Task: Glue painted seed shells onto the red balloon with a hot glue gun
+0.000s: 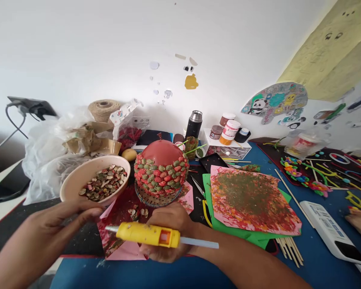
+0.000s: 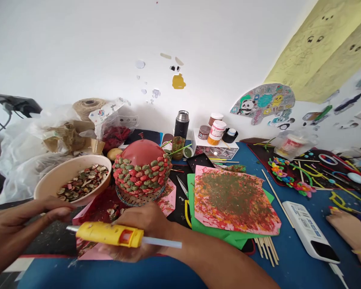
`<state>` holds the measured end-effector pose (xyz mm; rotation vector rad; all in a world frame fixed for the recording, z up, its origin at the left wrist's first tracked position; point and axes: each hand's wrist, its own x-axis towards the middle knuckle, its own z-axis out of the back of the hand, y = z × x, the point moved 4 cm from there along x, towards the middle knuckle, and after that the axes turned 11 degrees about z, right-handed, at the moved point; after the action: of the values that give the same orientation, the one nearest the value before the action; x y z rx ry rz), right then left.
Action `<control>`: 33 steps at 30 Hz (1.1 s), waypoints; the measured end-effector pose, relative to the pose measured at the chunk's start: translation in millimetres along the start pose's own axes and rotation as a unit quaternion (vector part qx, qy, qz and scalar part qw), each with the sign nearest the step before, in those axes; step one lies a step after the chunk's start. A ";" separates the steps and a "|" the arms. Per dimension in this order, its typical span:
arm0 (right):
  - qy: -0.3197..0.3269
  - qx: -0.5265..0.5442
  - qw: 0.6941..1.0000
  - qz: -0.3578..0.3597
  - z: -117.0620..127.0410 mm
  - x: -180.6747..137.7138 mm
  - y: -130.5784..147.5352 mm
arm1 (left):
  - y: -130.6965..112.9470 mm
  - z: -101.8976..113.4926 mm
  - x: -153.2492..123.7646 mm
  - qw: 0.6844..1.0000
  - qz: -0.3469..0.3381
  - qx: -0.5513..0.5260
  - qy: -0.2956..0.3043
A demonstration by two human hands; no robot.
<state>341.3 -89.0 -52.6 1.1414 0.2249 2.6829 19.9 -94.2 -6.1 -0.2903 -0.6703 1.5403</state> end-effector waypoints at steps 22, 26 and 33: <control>-0.191 -0.015 0.981 -0.009 64.4 8.4 1.8 | -78.7 -101.6 -29.4 0.987 -0.146 0.029 0.058; -0.197 -0.022 0.980 -0.009 68.4 11.5 0.4 | -85.3 -89.1 -25.3 0.987 -0.151 -0.013 0.062; -0.078 -0.086 0.993 -0.022 58.2 9.2 -5.7 | -55.5 -82.2 -27.4 0.992 -0.108 -0.031 0.059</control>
<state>378.0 -78.0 -7.5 1.2672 -0.0064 2.5038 114.6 -103.9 -45.3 -0.3408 -0.6352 1.2872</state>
